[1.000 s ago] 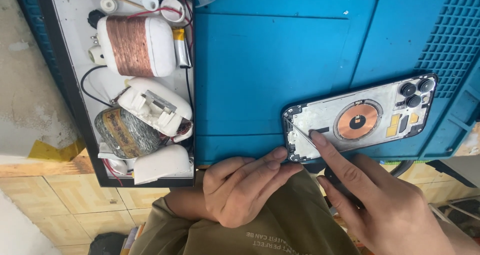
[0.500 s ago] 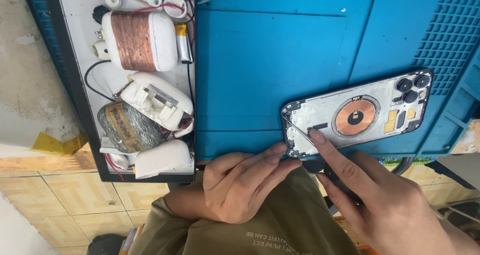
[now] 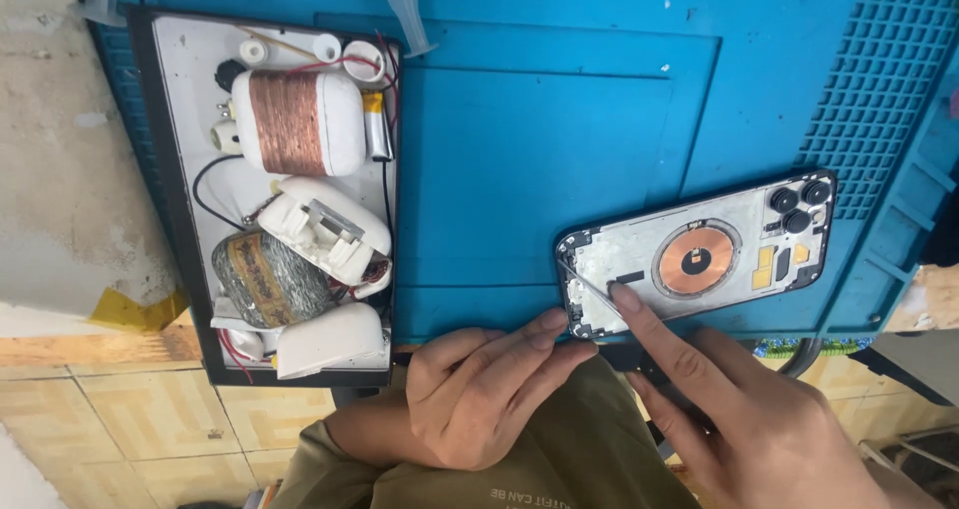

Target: Scraping adhesive and glass fragments from the back of a smartphone using a thin metal pry tool.

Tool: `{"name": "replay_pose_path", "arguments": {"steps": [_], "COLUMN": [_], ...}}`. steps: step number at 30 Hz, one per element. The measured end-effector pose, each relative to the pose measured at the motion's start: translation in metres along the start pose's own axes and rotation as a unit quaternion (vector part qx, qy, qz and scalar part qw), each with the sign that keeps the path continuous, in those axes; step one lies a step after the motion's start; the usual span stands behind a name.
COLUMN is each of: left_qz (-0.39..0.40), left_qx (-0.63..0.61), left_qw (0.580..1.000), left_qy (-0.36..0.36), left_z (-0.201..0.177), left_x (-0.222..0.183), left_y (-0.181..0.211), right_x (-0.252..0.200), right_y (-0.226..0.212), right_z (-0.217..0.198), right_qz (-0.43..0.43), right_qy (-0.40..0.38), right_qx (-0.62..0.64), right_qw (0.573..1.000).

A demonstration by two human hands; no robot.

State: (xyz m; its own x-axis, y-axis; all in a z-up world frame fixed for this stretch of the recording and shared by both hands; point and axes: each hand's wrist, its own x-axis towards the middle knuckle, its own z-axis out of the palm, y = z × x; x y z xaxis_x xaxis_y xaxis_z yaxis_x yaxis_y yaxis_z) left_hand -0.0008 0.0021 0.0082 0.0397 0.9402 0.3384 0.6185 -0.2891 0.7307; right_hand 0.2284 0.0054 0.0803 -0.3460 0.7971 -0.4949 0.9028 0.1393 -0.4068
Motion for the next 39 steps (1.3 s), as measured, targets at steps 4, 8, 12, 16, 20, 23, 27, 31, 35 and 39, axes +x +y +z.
{"name": "replay_pose_path", "arguments": {"steps": [4, 8, 12, 16, 20, 23, 27, 31, 35, 39], "left_qz": [0.001, 0.005, 0.003, -0.007, -0.023, -0.026, -0.034, -0.033, -0.037, -0.025], "left_qx": [0.009, 0.008, 0.000, 0.002, 0.008, 0.005, 0.012, 0.016, 0.023, 0.019], "left_qw": [1.000, 1.000, 1.000, 1.000, 0.999, 1.000, 0.999, 0.999, 0.999, 0.999], "left_qy": [-0.008, -0.007, 0.000, -0.001, 0.020, 0.012, 0.015, 0.015, 0.015, 0.010], "left_z": [0.002, 0.001, 0.002, 0.002, 0.004, 0.005, 0.004, 0.003, 0.003, 0.003], "left_x": [-0.002, -0.001, -0.002, -0.003, -0.001, -0.002, 0.002, 0.001, 0.001, 0.002], "left_y": [-0.001, -0.001, 0.000, 0.002, 0.005, 0.006, 0.009, 0.009, 0.010, 0.008], "right_x": [0.002, 0.005, 0.008, 0.007, 0.006, 0.005, 0.006, 0.006, 0.006, 0.004], "right_y": [-0.006, -0.012, -0.017, -0.017, -0.015, -0.015, -0.016, -0.015, -0.020, -0.020], "right_z": [0.001, -0.002, -0.005, -0.006, -0.006, -0.005, -0.008, -0.007, -0.007, -0.003], "right_qz": [0.044, 0.055, 0.051, 0.041, 0.039, 0.048, 0.032, 0.040, 0.031, 0.038], "right_qy": [-0.022, -0.006, 0.002, 0.005, -0.011, -0.015, 0.014, -0.006, 0.021, 0.028], "right_qx": [-0.008, -0.009, -0.001, 0.005, 0.002, 0.006, 0.012, 0.023, 0.035, 0.029], "right_qw": [0.999, 0.998, 0.999, 0.999, 0.999, 0.999, 0.999, 0.999, 0.999, 0.998]}}
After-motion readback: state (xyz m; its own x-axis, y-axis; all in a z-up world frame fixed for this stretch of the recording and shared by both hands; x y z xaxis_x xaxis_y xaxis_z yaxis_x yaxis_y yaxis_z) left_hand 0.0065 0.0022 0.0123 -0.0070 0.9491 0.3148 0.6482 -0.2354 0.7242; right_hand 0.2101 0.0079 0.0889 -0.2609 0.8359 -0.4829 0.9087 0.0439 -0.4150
